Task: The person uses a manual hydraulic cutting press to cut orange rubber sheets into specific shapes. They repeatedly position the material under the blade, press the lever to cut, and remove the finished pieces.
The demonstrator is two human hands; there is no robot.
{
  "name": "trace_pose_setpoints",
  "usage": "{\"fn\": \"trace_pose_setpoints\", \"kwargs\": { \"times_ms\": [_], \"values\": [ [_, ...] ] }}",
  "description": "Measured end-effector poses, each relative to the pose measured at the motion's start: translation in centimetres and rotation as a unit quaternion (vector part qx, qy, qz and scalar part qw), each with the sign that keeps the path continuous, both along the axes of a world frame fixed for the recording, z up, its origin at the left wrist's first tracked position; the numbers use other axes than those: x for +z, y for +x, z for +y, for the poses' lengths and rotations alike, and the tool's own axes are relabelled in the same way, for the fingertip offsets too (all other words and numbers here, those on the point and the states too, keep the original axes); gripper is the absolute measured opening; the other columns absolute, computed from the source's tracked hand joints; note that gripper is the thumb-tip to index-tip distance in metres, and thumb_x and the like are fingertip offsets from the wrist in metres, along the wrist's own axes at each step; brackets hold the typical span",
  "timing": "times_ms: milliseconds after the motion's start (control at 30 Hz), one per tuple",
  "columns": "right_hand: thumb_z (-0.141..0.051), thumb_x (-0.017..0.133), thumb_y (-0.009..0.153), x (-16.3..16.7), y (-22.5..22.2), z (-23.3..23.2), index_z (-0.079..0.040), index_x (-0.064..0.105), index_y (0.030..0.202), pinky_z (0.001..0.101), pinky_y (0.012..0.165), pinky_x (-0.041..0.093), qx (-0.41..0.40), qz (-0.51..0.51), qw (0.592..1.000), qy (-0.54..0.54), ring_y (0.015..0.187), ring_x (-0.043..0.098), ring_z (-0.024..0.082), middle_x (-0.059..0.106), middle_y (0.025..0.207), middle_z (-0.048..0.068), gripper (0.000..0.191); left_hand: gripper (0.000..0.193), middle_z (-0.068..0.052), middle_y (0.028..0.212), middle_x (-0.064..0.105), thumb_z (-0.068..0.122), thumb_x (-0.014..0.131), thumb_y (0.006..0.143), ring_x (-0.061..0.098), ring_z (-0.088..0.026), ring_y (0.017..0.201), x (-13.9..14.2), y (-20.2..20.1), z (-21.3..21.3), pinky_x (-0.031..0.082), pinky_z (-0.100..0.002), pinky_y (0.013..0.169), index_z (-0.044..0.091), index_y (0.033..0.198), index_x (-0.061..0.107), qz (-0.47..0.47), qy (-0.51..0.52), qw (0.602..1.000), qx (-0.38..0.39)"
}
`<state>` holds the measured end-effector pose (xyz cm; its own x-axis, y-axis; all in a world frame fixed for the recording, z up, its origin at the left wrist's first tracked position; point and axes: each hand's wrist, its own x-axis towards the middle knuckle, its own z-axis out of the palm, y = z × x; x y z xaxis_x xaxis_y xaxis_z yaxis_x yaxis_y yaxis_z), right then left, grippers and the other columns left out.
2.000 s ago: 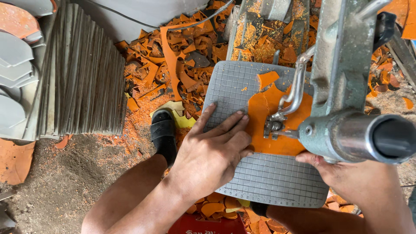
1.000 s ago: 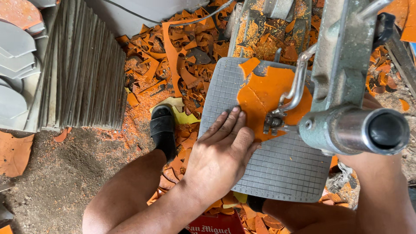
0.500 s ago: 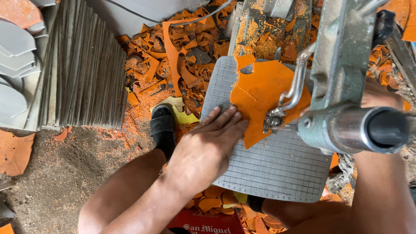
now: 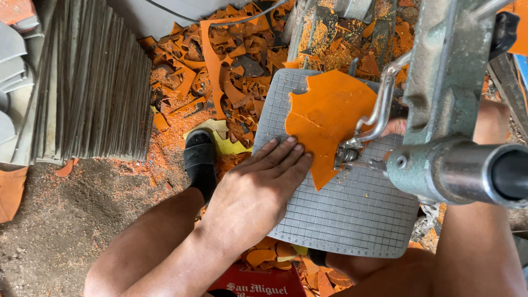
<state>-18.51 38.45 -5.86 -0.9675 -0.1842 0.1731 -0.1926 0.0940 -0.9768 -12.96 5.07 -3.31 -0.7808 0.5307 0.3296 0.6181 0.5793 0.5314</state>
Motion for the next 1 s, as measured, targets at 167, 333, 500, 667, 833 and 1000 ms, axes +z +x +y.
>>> {"fn": "trace_pose_setpoints", "kwargs": {
  "times_ms": [167, 333, 500, 667, 833, 1000],
  "values": [
    [-0.019, 0.076, 0.09, -0.2, -0.4, 0.1, -0.01, 0.048, 0.134, 0.0401, 0.102, 0.053, 0.015, -0.005, 0.999, -0.044, 0.124, 0.057, 0.027, 0.052, 0.137, 0.013, 0.053, 0.04, -0.018, 0.132, 0.07, 0.001, 0.061, 0.085, 0.063, -0.029, 0.132, 0.1, 0.1, 0.2, 0.044, -0.043, 0.118, -0.002, 0.124, 0.069, 0.021, -0.016, 1.0, 0.007],
    [-0.018, 0.075, 0.092, -0.8, -0.6, 0.3, -0.01, 0.045, 0.138, 0.0405, 0.105, 0.053, 0.03, -0.011, 0.997, -0.075, 0.129, 0.056, 0.028, 0.049, 0.142, 0.013, 0.056, 0.036, -0.02, 0.128, 0.071, 0.005, 0.062, 0.086, 0.065, -0.03, 0.128, 0.3, 0.3, 0.7, 0.046, -0.043, 0.116, 0.0, 0.12, 0.072, 0.04, -0.041, 0.998, 0.017],
    [-0.017, 0.073, 0.093, -0.9, -1.0, -0.2, -0.011, 0.043, 0.142, 0.0409, 0.109, 0.053, 0.047, -0.018, 0.993, -0.103, 0.134, 0.055, 0.029, 0.047, 0.147, 0.014, 0.058, 0.035, -0.025, 0.125, 0.071, 0.007, 0.059, 0.09, 0.067, -0.034, 0.125, 0.8, 1.5, 2.1, 0.048, -0.044, 0.113, -0.002, 0.121, 0.071, 0.06, -0.1, 0.992, 0.055],
    [-0.017, 0.072, 0.095, -1.8, -1.2, -0.5, -0.011, 0.041, 0.147, 0.0413, 0.112, 0.053, 0.074, -0.029, 0.987, -0.14, 0.139, 0.053, 0.029, 0.045, 0.152, 0.014, 0.06, 0.043, -0.038, 0.127, 0.064, 0.01, 0.057, 0.088, 0.063, -0.044, 0.125, 1.2, 3.6, 4.7, 0.045, -0.049, 0.113, -0.011, 0.125, 0.066, 0.065, -0.176, 0.976, 0.11],
    [-0.016, 0.071, 0.097, -3.4, -1.5, -1.3, -0.011, 0.038, 0.151, 0.0417, 0.116, 0.053, 0.103, -0.043, 0.98, -0.165, 0.144, 0.052, 0.03, 0.043, 0.157, 0.015, 0.063, 0.055, -0.036, 0.143, 0.051, 0.011, 0.053, 0.088, 0.047, -0.049, 0.138, 1.6, 4.1, 6.4, 0.037, -0.061, 0.116, -0.013, 0.137, 0.057, 0.027, -0.204, 0.968, 0.147],
    [-0.016, 0.069, 0.1, -0.2, -1.2, -3.7, -0.012, 0.035, 0.155, 0.0411, 0.124, 0.051, 0.085, -0.014, 0.995, -0.042, 0.151, 0.049, 0.029, 0.04, 0.162, 0.014, 0.064, 0.025, -0.026, 0.146, 0.052, 0.01, 0.056, 0.085, 0.046, -0.039, 0.14, 2.3, 1.4, 4.6, 0.037, -0.058, 0.113, 0.003, 0.108, 0.064, 0.043, -0.161, 0.984, 0.069]
  ]
}}
